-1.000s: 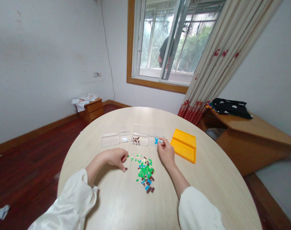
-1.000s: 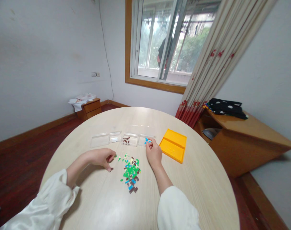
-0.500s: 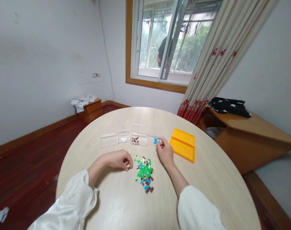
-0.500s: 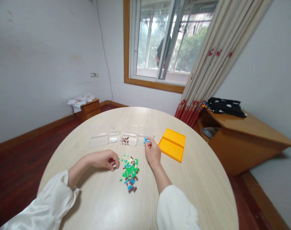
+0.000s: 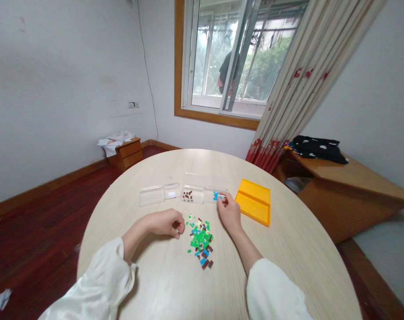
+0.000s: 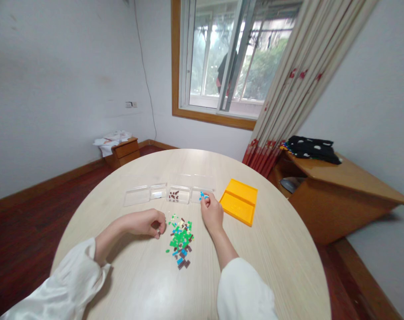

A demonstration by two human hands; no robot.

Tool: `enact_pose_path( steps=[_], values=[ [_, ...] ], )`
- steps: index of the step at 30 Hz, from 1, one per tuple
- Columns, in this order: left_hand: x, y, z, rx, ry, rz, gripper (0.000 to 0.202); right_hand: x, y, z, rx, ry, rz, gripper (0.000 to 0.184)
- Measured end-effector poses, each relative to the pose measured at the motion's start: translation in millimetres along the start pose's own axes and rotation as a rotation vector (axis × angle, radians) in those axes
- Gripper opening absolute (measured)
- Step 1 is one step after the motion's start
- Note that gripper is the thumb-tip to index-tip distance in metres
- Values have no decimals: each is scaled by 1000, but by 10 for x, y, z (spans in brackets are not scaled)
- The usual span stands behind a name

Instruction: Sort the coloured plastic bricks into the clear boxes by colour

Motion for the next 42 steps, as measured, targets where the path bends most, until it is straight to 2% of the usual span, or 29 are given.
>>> enact_pose_path(
  steps=[6,13,18,21,24,27,30,33,35,37,42],
  values=[
    [-13,-31,-16,35,39,-6,7,-1,4,0,1,1,-4,29],
    [-153,-30,-45,44,21,74,9,-4,1,3,1,-1,-18,28],
    [-164,-54,-30,47,27,182,12,-7,-1,4,-1,-4,-33,27],
    [-160,-75,-18,37,21,237,16,3,-22,-8,2,30,-68,25],
    [-176,-66,-9,-9,-6,265,18,48,-98,-37,61,121,-130,24],
    [-227,48,-1,-179,-94,237,16,122,-176,-89,137,222,-158,23],
    [-207,255,-6,-465,-154,194,13,207,-232,-154,218,285,-105,21],
    [-71,443,-16,-772,-143,160,11,253,-354,-232,409,277,11,18],
    [48,509,-4,-929,-116,126,10,259,-443,-281,543,246,74,18],
    [146,516,51,-998,-95,102,8,272,-495,-309,625,228,126,19],
    [249,486,189,-1085,-68,93,6,312,-517,-326,724,205,214,24]
  ],
)
Point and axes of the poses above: each hand's wrist, its own z-axis towards the middle knuckle, its own y-axis out of the back of the hand, x = y × z, the point moved 7 cm from there along z, towards the middle knuckle, and after that the axes turned 3 degrees about -y, right-handed, at the moved point
